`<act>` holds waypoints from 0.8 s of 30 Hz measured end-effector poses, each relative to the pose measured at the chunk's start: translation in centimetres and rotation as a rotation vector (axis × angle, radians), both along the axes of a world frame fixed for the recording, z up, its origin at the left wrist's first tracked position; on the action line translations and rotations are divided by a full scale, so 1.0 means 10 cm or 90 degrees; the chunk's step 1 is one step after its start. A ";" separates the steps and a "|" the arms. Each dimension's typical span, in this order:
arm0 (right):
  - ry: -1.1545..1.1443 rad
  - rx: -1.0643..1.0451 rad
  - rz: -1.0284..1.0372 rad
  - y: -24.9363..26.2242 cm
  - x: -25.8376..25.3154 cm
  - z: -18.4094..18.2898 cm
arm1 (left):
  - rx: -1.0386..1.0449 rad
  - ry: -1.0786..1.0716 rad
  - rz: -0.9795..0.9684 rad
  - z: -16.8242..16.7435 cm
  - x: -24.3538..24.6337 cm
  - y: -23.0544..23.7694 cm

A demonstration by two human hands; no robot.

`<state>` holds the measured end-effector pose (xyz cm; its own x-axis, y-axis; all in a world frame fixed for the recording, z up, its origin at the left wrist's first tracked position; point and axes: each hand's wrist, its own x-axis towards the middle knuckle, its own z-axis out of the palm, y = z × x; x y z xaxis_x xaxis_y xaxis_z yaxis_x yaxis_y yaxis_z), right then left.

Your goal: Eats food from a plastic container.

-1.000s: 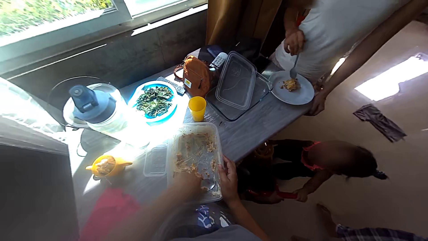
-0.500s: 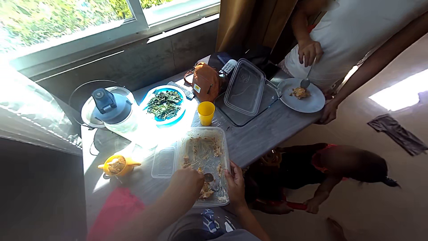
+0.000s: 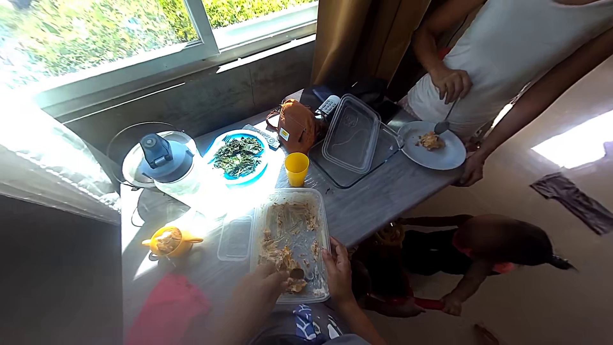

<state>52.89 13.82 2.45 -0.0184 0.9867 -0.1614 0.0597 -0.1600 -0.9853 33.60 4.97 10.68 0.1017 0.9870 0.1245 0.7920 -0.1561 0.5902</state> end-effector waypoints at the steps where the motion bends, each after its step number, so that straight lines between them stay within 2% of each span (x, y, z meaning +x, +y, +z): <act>1: 0.001 0.001 0.002 0.00 0.00 0.00 | 0.025 0.003 0.010 -0.02 -0.02 0.00; 5: 0.000 -0.002 0.004 0.00 0.01 0.00 | 0.074 0.015 -0.009 -0.08 -0.10 -0.06; 11: 0.005 0.001 0.002 -0.01 0.00 0.00 | 0.071 0.020 -0.036 -0.20 -0.07 -0.19; 17: 0.008 0.002 0.005 -0.01 0.00 0.02 | 0.169 0.064 -0.057 -0.17 0.02 -0.20; 24: 0.014 0.007 0.001 -0.01 -0.01 0.01 | 0.083 0.007 -0.030 -0.21 0.12 -0.22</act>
<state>52.83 13.73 2.55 -0.0237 0.9883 -0.1507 0.0384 -0.1498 -0.9880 34.77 2.79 8.60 0.1490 0.9567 0.2499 0.7885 -0.2675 0.5538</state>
